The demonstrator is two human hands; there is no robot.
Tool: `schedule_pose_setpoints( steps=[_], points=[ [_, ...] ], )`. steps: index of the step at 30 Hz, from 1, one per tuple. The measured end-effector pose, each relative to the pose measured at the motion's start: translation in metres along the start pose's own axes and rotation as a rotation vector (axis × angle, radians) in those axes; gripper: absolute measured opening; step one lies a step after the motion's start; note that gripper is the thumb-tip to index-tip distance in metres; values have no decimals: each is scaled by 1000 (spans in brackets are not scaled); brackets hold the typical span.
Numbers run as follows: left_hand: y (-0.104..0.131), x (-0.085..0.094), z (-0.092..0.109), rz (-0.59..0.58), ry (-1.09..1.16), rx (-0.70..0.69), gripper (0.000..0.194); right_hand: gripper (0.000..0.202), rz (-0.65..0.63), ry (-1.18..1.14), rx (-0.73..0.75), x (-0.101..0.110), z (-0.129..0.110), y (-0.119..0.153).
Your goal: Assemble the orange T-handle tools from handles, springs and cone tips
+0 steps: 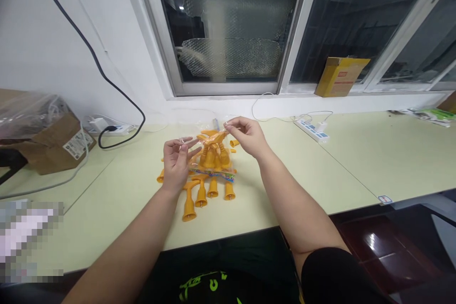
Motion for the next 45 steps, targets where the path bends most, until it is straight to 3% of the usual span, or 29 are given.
schedule_pose_setpoints(
  steps=[7,14,19,22,26,28,31,34,37,39,41,45],
  points=[
    [-1,3,-2,34,-16,28,36,31,43,-120,-44,-11,-2,-2],
    [-7,16,-27,-98,50,235,60,25,46,-142,6,-23,-4,-11],
    [-8,21,-28,-39,-33,109,29,12,-3,-70,67,-15,-7,-11],
    [-7,16,-19,-15,39,79,28,9,9,0,70,-8,-6,-8],
    [-4,10,-13,-12,45,116,28,5,-114,86,80,-3,1,-5],
    [-3,9,-15,-16,12,128,28,7,-103,12,68,4,13,-6],
    [-2,10,-20,-37,-19,133,26,24,80,-101,1,23,47,-12],
    [-2,11,-23,-71,-45,108,25,35,212,200,-194,40,98,-17],
    [-1,11,-24,-98,-67,79,24,50,95,719,-455,48,143,-17],
    [-1,11,-26,-116,-56,82,27,53,23,912,-634,51,164,-15],
    [-1,12,-28,-134,-27,94,32,49,-26,955,-720,54,175,-15],
    [-3,16,-30,-149,33,112,37,30,-52,908,-719,63,179,-20]
  ],
)
Point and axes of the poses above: each hand's wrist, its own y-axis away from the middle knuckle, its own x-axis out of the back of the hand, z = x × y, the point moved 2 cm from there along -y, towards the middle knuckle, and after that the axes turned 8 degrees about -z, right-handed, at the moved point
